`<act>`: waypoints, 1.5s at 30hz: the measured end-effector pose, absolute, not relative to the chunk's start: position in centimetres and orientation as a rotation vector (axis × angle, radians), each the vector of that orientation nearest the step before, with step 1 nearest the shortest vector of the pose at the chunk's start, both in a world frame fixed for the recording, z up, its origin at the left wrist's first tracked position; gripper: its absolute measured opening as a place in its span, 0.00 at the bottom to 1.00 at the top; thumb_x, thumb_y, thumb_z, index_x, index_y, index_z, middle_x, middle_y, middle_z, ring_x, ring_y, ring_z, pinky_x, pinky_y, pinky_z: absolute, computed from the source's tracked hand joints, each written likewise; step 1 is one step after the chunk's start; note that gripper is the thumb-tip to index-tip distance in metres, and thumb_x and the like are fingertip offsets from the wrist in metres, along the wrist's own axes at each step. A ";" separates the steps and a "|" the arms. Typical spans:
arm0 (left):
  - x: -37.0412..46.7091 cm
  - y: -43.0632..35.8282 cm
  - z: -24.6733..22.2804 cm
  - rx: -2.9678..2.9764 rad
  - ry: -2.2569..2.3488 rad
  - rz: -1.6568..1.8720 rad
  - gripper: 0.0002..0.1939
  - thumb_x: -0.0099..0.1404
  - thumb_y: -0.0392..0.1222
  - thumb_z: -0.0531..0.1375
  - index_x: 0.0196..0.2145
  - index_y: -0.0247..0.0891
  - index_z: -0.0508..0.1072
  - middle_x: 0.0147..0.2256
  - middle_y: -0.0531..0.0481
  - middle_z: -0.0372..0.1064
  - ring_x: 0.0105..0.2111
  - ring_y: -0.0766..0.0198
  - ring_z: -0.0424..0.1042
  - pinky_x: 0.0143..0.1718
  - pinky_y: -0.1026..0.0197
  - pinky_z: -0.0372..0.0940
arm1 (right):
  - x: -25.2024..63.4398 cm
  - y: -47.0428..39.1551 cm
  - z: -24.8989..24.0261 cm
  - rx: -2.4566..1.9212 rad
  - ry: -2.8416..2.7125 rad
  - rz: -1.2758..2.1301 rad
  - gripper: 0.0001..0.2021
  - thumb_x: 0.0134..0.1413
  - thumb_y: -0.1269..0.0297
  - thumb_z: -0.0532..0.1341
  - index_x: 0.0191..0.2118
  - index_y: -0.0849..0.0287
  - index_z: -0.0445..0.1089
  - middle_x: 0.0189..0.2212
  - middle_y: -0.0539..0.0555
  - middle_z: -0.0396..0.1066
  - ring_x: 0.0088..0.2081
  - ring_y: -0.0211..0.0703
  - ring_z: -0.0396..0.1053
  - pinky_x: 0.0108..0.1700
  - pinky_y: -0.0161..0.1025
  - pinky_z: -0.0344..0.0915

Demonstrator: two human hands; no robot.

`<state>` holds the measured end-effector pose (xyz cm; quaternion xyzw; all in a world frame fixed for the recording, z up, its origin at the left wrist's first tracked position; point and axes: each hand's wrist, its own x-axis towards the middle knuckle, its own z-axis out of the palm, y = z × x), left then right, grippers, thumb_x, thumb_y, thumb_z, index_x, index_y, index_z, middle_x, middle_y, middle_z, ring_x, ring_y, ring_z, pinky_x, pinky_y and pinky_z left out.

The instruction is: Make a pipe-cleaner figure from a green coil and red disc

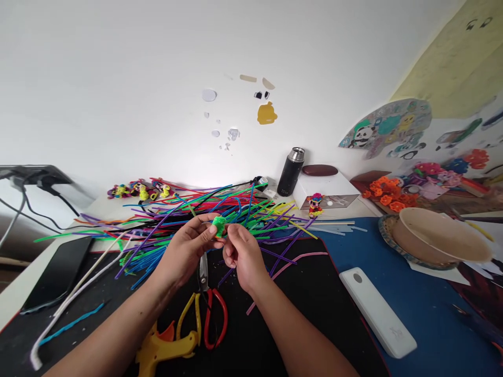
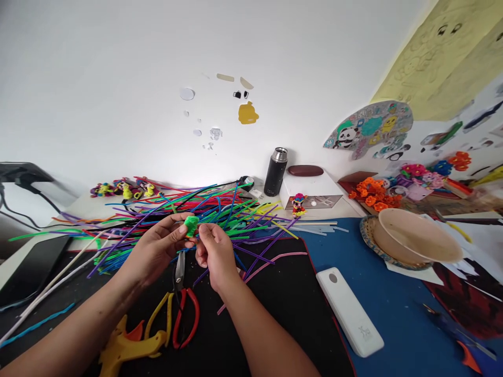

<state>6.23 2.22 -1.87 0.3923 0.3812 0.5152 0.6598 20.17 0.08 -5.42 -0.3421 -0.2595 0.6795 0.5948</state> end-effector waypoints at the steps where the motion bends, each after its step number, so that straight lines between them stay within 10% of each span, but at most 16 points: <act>1: 6.2 2.2 -1.9 0.903 0.864 1.163 0.25 0.54 0.47 0.82 0.47 0.38 0.85 0.36 0.49 0.82 0.30 0.64 0.80 0.34 0.64 0.79 | 20.1 0.0 -5.5 -0.800 -0.613 1.579 0.29 0.48 0.38 0.77 0.40 0.58 0.73 0.18 0.40 0.64 0.16 0.30 0.54 0.18 0.30 0.43; 45: 5.0 2.2 -1.7 1.043 0.784 0.893 0.25 0.61 0.50 0.78 0.49 0.38 0.74 0.36 0.47 0.84 0.31 0.51 0.86 0.36 0.52 0.82 | 20.1 0.2 -6.3 -0.778 -0.649 1.622 0.24 0.46 0.47 0.80 0.39 0.56 0.73 0.16 0.37 0.58 0.15 0.29 0.50 0.19 0.30 0.40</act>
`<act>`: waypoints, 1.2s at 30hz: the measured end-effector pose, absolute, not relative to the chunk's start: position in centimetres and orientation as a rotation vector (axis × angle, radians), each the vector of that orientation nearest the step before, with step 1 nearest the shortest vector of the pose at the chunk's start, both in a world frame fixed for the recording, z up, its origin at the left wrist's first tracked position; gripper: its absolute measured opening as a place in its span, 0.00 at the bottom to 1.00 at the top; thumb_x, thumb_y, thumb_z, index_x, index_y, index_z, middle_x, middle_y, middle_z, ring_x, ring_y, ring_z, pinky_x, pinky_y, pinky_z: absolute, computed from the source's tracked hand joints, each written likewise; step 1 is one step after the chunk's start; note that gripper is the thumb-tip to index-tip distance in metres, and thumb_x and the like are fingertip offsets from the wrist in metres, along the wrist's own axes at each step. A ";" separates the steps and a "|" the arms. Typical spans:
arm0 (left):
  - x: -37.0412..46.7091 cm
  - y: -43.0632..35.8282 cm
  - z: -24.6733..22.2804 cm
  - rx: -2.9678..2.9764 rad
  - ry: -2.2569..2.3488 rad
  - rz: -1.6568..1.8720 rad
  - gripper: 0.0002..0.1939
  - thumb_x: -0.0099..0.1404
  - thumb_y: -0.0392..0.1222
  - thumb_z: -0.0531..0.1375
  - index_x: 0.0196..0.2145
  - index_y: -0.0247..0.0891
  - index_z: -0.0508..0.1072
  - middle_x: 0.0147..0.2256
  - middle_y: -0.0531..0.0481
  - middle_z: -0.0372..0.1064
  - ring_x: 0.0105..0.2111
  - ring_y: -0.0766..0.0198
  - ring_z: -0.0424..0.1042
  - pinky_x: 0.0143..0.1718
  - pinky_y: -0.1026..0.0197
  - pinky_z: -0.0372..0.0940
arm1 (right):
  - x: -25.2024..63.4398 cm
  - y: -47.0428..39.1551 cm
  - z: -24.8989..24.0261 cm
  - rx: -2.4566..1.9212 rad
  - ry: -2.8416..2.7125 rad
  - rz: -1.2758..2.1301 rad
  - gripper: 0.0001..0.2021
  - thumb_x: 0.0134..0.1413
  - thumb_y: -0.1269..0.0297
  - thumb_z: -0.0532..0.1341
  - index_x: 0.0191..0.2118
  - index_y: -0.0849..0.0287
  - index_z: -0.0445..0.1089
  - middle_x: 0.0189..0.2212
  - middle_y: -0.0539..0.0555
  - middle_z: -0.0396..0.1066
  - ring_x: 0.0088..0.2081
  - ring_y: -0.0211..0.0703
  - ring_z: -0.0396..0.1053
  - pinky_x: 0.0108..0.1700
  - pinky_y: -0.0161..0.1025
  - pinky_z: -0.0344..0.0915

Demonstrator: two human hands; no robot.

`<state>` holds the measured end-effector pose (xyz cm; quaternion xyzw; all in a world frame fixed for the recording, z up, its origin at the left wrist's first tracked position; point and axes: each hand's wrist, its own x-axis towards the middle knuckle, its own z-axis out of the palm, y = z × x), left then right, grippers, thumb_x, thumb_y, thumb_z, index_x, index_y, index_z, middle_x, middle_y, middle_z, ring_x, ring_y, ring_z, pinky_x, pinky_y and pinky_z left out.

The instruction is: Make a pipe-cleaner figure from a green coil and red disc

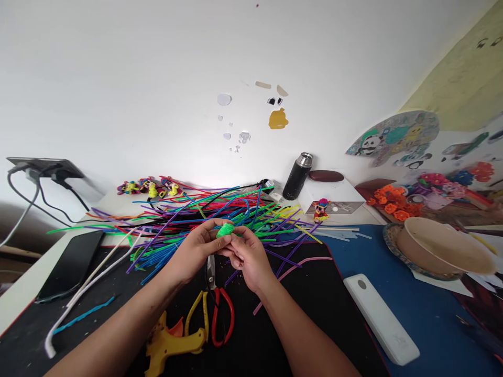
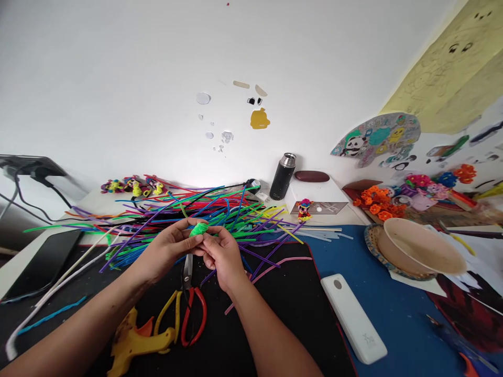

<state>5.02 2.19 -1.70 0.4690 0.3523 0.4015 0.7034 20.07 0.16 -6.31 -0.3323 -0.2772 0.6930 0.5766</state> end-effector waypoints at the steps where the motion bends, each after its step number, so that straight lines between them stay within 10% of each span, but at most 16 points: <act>1: 5.0 2.2 -1.7 1.045 0.774 0.885 0.25 0.62 0.50 0.77 0.49 0.38 0.74 0.36 0.46 0.84 0.31 0.50 0.86 0.36 0.51 0.82 | 20.1 0.2 -6.3 -0.782 -0.652 1.620 0.24 0.46 0.47 0.80 0.39 0.56 0.73 0.17 0.37 0.58 0.15 0.29 0.50 0.19 0.30 0.40; 28: 2.6 3.8 -1.0 1.320 1.002 0.911 0.28 0.63 0.65 0.73 0.44 0.37 0.76 0.37 0.42 0.85 0.32 0.53 0.84 0.35 0.54 0.79 | 19.6 0.1 -6.4 -0.860 -0.629 1.594 0.22 0.51 0.44 0.75 0.35 0.59 0.74 0.16 0.39 0.57 0.15 0.30 0.52 0.19 0.32 0.41; 36: 1.0 3.6 1.2 1.249 0.960 1.110 0.23 0.63 0.53 0.77 0.46 0.39 0.74 0.39 0.45 0.84 0.34 0.57 0.83 0.35 0.60 0.77 | 19.5 -0.1 -6.3 -0.844 -0.661 1.606 0.21 0.52 0.45 0.75 0.36 0.60 0.77 0.16 0.39 0.57 0.16 0.30 0.52 0.19 0.32 0.42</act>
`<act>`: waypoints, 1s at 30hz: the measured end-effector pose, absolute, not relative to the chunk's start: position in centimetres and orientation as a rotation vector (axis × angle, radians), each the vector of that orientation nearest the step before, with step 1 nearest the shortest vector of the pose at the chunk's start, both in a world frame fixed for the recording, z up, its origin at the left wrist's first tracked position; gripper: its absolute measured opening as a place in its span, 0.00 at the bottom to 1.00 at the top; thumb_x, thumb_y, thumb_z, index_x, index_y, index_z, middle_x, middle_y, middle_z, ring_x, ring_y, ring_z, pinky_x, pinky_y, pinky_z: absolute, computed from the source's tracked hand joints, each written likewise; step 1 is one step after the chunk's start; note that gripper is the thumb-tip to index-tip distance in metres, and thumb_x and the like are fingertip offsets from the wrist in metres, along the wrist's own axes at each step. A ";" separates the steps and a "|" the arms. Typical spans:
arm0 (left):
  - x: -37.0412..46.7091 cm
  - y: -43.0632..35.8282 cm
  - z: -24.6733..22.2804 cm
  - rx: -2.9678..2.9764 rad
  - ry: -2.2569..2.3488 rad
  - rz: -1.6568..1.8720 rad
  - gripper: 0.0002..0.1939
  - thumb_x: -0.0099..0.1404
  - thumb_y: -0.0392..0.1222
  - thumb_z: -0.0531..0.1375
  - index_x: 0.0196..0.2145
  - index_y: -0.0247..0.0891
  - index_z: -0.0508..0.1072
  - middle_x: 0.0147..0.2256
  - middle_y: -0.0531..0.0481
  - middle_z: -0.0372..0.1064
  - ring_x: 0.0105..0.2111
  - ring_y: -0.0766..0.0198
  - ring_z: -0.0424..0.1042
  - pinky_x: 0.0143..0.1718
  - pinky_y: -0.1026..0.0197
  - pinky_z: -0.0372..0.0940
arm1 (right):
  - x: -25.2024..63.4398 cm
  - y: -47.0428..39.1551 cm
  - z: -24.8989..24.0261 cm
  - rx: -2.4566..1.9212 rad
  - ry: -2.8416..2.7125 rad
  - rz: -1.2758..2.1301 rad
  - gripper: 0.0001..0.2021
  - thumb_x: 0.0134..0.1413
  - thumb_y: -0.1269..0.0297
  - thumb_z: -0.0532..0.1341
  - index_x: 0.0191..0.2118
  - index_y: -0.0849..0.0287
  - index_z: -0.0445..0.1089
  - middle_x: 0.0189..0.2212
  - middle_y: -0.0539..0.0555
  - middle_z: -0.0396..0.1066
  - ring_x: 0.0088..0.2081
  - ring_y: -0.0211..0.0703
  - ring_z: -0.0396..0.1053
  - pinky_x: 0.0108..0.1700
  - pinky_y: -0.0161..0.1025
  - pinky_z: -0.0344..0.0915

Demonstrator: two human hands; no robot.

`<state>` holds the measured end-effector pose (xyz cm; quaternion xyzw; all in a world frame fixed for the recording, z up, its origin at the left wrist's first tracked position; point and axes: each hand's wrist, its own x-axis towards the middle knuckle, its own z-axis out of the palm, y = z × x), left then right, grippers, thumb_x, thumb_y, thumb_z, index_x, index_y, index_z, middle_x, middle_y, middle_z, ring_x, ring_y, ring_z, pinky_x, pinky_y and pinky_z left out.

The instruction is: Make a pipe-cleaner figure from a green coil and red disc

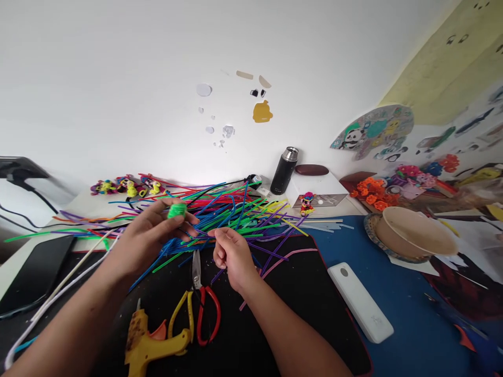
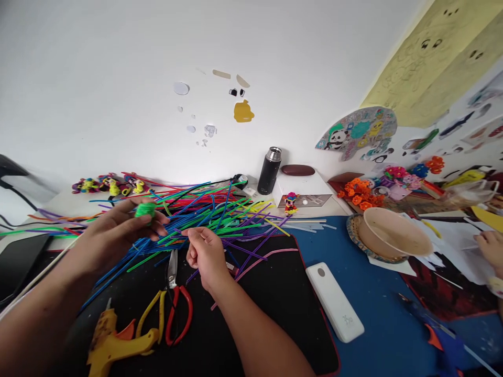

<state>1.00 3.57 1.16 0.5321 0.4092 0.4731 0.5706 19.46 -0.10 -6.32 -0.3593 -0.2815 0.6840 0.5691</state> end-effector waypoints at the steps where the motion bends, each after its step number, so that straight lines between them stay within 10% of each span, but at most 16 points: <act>1: 0.6 3.7 1.3 1.260 0.971 1.140 0.24 0.63 0.52 0.76 0.48 0.40 0.73 0.41 0.46 0.85 0.34 0.57 0.83 0.34 0.61 0.76 | 19.4 -0.1 -6.3 -0.839 -0.667 1.610 0.21 0.52 0.45 0.75 0.37 0.60 0.78 0.16 0.39 0.57 0.16 0.30 0.52 0.19 0.33 0.42; 30: -3.3 3.8 -4.4 0.798 0.886 1.273 0.25 0.52 0.50 0.82 0.40 0.40 0.77 0.34 0.45 0.84 0.28 0.57 0.80 0.26 0.63 0.73 | 26.4 10.3 -2.6 -1.503 -1.481 0.679 0.22 0.70 0.44 0.57 0.41 0.57 0.78 0.22 0.47 0.67 0.24 0.42 0.64 0.28 0.38 0.60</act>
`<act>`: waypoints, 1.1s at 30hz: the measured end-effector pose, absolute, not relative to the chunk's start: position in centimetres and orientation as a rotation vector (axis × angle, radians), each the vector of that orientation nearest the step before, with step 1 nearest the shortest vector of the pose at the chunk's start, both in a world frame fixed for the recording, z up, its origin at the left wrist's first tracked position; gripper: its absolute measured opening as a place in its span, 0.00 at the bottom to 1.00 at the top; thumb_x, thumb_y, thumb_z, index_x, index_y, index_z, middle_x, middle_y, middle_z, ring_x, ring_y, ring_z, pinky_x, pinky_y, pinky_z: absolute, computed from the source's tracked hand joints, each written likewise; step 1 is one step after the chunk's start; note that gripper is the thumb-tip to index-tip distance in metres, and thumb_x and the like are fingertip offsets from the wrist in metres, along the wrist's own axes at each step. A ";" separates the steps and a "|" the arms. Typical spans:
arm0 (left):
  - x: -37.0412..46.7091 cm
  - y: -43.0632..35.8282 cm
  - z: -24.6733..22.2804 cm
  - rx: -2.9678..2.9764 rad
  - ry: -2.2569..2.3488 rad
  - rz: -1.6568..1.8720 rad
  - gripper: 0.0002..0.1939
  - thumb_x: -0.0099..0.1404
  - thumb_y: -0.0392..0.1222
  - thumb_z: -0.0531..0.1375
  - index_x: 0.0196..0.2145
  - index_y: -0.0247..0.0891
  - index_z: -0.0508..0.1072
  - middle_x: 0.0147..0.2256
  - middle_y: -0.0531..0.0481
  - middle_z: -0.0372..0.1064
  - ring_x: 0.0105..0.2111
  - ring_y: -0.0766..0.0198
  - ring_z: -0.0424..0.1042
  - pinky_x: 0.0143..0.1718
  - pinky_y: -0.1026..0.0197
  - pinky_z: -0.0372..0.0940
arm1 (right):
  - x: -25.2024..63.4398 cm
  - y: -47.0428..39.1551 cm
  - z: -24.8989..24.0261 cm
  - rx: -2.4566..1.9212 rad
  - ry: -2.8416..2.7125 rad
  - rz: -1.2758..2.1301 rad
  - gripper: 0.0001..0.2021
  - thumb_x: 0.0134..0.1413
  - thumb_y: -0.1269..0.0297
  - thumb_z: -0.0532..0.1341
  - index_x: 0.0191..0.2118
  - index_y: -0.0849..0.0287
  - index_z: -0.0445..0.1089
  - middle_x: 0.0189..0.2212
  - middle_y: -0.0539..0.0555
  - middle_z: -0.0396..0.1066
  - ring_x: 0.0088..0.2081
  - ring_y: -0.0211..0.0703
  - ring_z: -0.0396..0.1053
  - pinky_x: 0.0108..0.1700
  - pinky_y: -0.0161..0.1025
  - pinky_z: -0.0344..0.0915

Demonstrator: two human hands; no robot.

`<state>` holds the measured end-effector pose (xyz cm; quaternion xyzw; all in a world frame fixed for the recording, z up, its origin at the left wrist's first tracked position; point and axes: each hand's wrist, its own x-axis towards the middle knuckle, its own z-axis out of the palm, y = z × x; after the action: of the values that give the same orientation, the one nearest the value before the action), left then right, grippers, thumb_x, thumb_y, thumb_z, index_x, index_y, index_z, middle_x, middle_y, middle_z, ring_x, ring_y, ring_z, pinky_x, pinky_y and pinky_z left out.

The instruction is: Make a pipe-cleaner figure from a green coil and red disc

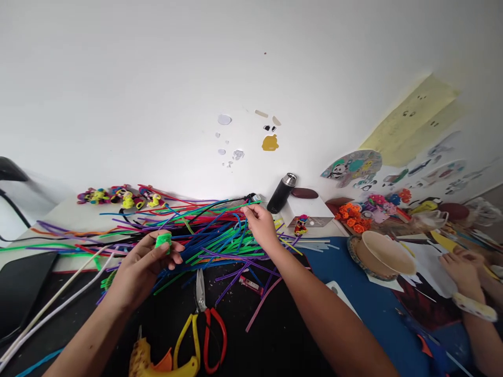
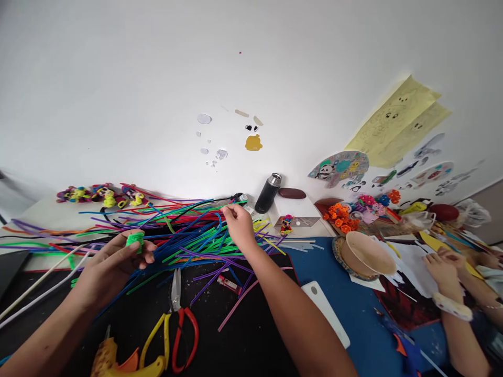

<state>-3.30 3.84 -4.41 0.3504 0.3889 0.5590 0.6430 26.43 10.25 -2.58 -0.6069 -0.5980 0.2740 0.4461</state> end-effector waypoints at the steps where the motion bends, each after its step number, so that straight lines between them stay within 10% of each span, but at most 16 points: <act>1: -3.4 3.9 -4.5 0.783 0.885 1.275 0.25 0.52 0.50 0.82 0.40 0.40 0.77 0.34 0.44 0.84 0.28 0.57 0.79 0.26 0.63 0.73 | 27.1 10.9 -2.6 -1.550 -1.516 0.629 0.19 0.70 0.47 0.58 0.40 0.57 0.78 0.24 0.48 0.70 0.26 0.43 0.66 0.31 0.39 0.61; 9: -3.5 4.0 -4.7 0.726 0.894 1.267 0.26 0.52 0.50 0.81 0.42 0.40 0.77 0.33 0.44 0.83 0.27 0.56 0.78 0.25 0.62 0.72 | 26.9 12.7 -2.6 -1.798 -2.068 0.390 0.08 0.68 0.65 0.65 0.47 0.54 0.82 0.37 0.55 0.84 0.39 0.50 0.78 0.41 0.40 0.64; 33: -2.4 3.3 -5.3 0.706 0.877 1.117 0.24 0.57 0.52 0.79 0.44 0.40 0.77 0.32 0.45 0.83 0.27 0.56 0.78 0.26 0.61 0.70 | 25.2 16.4 -2.6 -1.826 -2.451 0.093 0.16 0.80 0.58 0.54 0.55 0.54 0.78 0.44 0.55 0.85 0.43 0.50 0.80 0.40 0.40 0.60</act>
<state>-2.43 3.30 -5.35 0.3173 0.3937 0.5019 0.7017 25.25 16.44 -2.57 -0.5967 -0.8008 0.0303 0.0420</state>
